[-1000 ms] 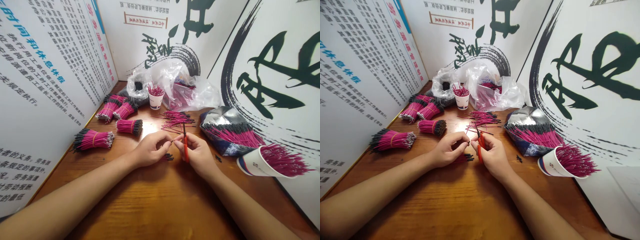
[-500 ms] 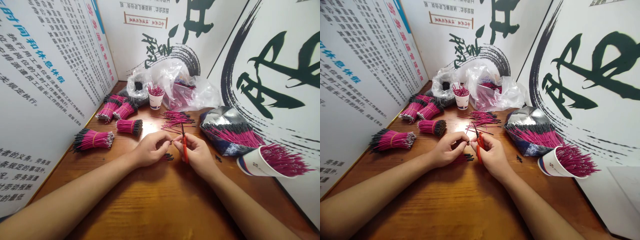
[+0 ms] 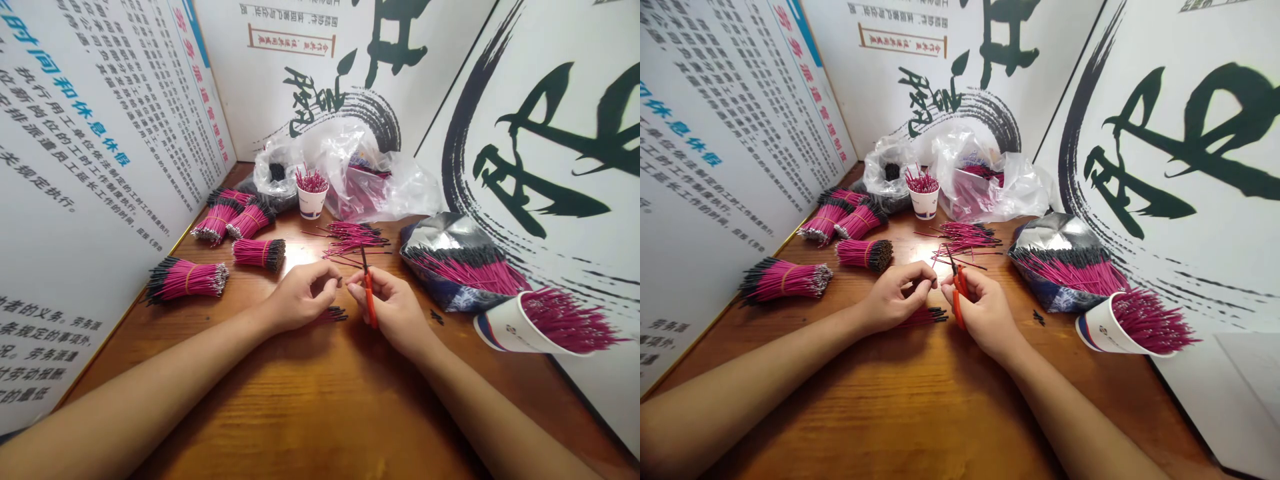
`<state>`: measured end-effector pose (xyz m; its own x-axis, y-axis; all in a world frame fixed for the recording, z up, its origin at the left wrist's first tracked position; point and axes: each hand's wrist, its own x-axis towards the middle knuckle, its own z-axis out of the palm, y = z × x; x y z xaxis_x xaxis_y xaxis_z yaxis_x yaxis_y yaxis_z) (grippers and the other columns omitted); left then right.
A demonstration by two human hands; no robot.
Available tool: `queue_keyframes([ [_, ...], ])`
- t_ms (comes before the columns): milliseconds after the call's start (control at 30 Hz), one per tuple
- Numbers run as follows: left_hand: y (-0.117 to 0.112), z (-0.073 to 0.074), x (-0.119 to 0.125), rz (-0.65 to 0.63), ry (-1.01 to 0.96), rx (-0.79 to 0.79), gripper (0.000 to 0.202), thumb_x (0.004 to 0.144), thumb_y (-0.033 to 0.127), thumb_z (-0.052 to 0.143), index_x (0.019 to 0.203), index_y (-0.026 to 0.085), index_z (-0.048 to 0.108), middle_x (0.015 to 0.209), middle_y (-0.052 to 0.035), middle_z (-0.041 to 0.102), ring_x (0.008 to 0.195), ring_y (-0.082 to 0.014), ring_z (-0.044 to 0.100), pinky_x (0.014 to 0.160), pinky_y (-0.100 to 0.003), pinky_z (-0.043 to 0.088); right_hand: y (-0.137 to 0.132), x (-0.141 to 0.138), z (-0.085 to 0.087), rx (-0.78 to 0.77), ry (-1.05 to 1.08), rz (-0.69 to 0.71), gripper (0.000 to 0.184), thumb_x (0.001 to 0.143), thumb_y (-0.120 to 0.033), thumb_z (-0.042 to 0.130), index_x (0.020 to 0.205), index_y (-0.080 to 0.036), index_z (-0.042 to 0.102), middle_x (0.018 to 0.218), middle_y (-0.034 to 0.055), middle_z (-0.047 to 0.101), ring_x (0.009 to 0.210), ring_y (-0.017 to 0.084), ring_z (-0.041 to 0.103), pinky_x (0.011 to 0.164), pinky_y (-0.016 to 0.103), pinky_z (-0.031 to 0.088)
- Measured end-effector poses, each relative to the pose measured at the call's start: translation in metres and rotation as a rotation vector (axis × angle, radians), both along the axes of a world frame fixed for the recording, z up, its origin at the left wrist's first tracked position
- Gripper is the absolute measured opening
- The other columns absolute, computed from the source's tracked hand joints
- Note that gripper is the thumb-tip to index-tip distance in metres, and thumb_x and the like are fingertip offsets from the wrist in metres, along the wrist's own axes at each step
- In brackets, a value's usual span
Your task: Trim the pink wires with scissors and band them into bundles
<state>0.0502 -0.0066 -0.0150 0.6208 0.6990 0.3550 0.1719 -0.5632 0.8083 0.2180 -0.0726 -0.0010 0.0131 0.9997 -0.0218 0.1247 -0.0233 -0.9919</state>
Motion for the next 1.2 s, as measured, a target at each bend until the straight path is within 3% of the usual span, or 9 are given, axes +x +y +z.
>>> queue_keyframes([
  [500, 0.001, -0.006, -0.001, -0.010, 0.009, 0.018, 0.013, 0.087, 0.017, 0.047, 0.091, 0.015, 0.059, 0.068, 0.0027, 0.053, 0.058, -0.0075, 0.044, 0.052, -0.018, 0.034, -0.001, -0.001, 0.003, 0.018, 0.003, -0.026, 0.038, 0.075, -0.049, 0.073, 0.091, -0.015, 0.067, 0.053, -0.0061, 0.047, 0.044, 0.009, 0.039, 0.042, 0.023, 0.030],
  [867, 0.000, -0.005, 0.000, -0.018, 0.028, 0.010, 0.010, 0.086, 0.016, 0.045, 0.085, 0.016, 0.055, 0.068, 0.0035, 0.052, 0.055, -0.0070, 0.042, 0.053, -0.019, 0.034, 0.000, 0.001, 0.003, 0.025, 0.015, -0.011, 0.036, 0.077, -0.047, 0.071, 0.091, -0.015, 0.064, 0.055, -0.0060, 0.047, 0.045, 0.008, 0.038, 0.043, 0.023, 0.029],
  [1000, 0.002, -0.001, -0.002, -0.010, 0.110, 0.182, 0.007, 0.081, 0.014, 0.047, 0.077, 0.016, 0.053, 0.069, 0.0018, 0.052, 0.061, -0.0096, 0.045, 0.059, -0.022, 0.036, 0.004, 0.012, 0.000, 0.050, 0.068, -0.099, 0.032, 0.077, -0.043, 0.073, 0.092, -0.017, 0.063, 0.055, -0.0068, 0.046, 0.047, 0.008, 0.039, 0.044, 0.022, 0.030],
  [1200, 0.004, -0.001, -0.003, -0.092, 0.437, 0.407, 0.010, 0.084, 0.019, 0.050, 0.075, 0.017, 0.051, 0.073, -0.0006, 0.056, 0.070, -0.0147, 0.047, 0.068, -0.029, 0.036, 0.013, 0.027, -0.006, 0.088, 0.036, -0.226, 0.024, 0.077, -0.037, 0.072, 0.089, -0.018, 0.063, 0.062, -0.0055, 0.047, 0.052, 0.009, 0.041, 0.048, 0.022, 0.032],
])
